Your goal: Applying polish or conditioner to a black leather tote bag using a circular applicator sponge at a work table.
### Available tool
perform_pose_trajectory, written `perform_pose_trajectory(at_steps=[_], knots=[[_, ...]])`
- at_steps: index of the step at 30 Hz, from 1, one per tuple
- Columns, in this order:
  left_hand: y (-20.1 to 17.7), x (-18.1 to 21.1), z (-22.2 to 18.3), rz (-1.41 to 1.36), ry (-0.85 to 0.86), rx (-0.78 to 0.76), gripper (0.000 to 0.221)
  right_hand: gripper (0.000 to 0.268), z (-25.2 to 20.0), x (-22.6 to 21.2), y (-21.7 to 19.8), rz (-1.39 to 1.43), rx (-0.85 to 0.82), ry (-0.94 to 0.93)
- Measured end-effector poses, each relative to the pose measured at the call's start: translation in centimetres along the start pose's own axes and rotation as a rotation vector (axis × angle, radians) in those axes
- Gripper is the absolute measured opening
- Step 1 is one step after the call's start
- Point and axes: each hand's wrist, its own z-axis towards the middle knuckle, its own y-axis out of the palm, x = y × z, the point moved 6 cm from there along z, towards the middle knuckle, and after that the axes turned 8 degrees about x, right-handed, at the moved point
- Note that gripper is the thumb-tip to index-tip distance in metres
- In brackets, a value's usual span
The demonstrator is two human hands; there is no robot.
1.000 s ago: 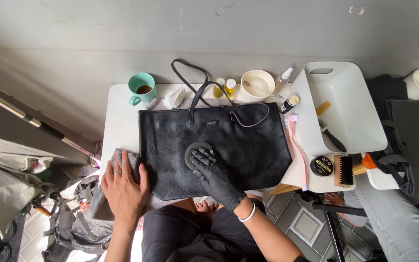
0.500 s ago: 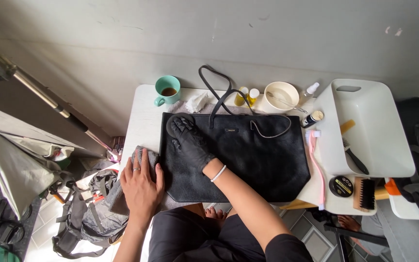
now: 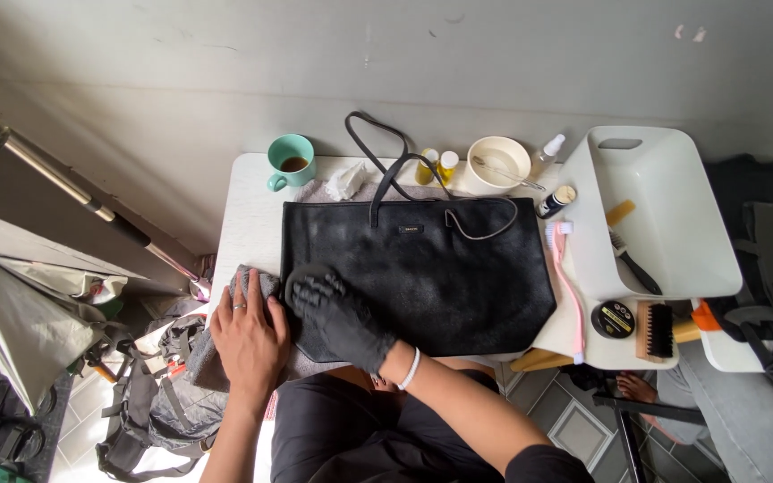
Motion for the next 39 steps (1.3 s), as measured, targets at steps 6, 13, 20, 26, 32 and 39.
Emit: perform_pose_trajectory(at_steps=[6, 13, 20, 26, 32, 39], knots=[[-0.9, 0.5, 0.2, -0.063, 0.027, 0.059, 0.058, 0.051, -7.0, -0.5, -7.4, 0.483, 0.002, -0.004], [-1.5, 0.9, 0.1, -0.045, 0.036, 0.088, 0.055, 0.059, -15.0, 7.8, -12.9, 0.381, 0.178, 0.346], [-1.6, 1.0, -0.1, -0.057, 0.068, 0.120, 0.054, 0.040, -19.4, 16.9, -14.3, -0.136, 0.213, 0.665], [-1.8, 1.1, 0.2, -0.043, 0.074, 0.121, 0.053, 0.038, -11.4, 17.0, -13.0, -0.022, 0.261, 0.589], [-1.3, 0.8, 0.2, -0.013, 0.064, 0.097, 0.056, 0.036, -1.8, 10.0, -8.4, 0.251, 0.225, 0.374], [-0.5, 0.2, 0.2, -0.012, -0.032, -0.018, 0.055, 0.046, 5.4, 6.6, 3.0, 0.222, 0.069, 0.212]])
